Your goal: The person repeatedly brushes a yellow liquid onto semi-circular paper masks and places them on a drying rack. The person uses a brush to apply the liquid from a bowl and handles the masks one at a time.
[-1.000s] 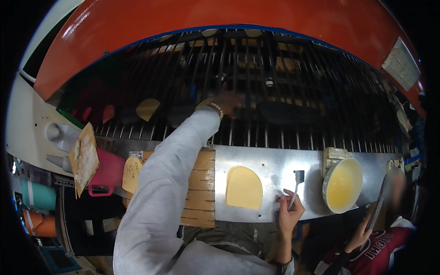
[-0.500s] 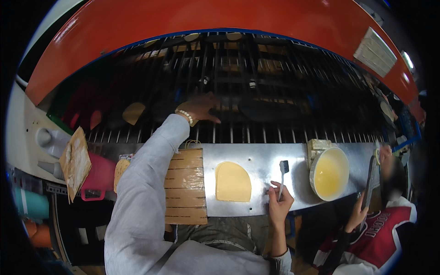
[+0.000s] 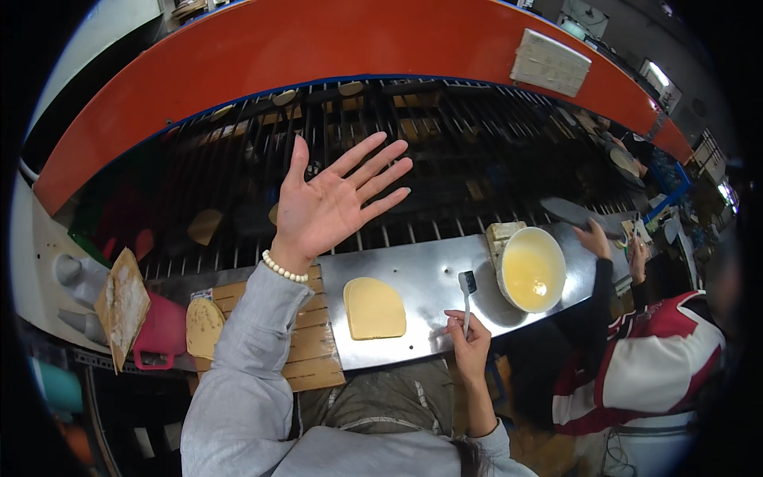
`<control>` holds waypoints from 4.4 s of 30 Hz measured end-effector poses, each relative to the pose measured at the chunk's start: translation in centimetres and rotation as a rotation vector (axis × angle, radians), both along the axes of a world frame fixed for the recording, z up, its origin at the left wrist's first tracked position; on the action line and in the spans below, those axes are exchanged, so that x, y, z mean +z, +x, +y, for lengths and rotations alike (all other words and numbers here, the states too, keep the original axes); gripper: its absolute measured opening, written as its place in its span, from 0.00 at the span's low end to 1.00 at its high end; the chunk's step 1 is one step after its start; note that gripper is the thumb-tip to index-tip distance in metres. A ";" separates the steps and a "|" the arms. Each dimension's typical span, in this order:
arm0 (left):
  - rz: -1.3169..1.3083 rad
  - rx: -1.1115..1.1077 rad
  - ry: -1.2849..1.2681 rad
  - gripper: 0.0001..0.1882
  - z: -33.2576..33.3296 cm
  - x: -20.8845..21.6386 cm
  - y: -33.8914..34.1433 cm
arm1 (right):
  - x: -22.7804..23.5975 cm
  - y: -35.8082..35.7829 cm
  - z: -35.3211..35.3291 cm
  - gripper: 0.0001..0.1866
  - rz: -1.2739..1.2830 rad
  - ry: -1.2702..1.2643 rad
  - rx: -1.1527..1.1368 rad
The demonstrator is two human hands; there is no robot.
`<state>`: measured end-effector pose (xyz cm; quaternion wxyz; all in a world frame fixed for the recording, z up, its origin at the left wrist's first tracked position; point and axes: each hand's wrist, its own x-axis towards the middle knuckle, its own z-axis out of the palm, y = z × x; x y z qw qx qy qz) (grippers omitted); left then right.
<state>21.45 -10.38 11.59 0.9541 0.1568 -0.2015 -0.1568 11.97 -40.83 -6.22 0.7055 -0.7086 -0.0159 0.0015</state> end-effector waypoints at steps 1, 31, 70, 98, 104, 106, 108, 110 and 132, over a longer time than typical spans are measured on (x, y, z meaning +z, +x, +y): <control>-0.028 -0.023 -0.009 0.53 -0.5 0.6 -0.7 | 0.2 -0.3 -0.2 0.11 -0.018 -0.005 -0.010; 0.141 0.881 0.669 0.14 -2.4 -11.4 -17.0 | 1.8 -2.3 -0.5 0.12 -0.018 -0.005 0.086; 0.494 0.878 0.585 0.11 -1.9 -14.9 -16.9 | 6.7 -1.9 -8.8 0.16 -0.066 -0.122 -0.264; 0.158 0.889 0.832 0.14 -4.4 -11.6 -17.6 | 7.6 5.7 -22.7 0.11 -0.573 -1.554 -0.520; -0.059 0.885 1.665 0.51 -6.5 -9.6 -15.1 | 8.1 6.2 -22.3 0.11 -0.524 -1.461 -0.567; -0.260 0.863 1.859 0.59 -6.5 -10.4 -13.8 | 9.0 5.9 -24.4 0.11 -0.641 -1.303 -0.710; -0.397 0.800 2.020 0.63 -6.1 -11.9 -12.7 | 11.1 5.2 -22.1 0.09 -0.562 -1.050 -0.773; -0.459 0.730 2.117 0.67 -6.6 -13.4 -11.3 | 12.1 5.0 -21.8 0.09 -0.565 -1.018 -0.783; -0.443 0.711 2.012 0.76 -7.6 -14.6 -9.4 | 12.0 5.8 -21.9 0.10 -0.565 -1.049 -0.804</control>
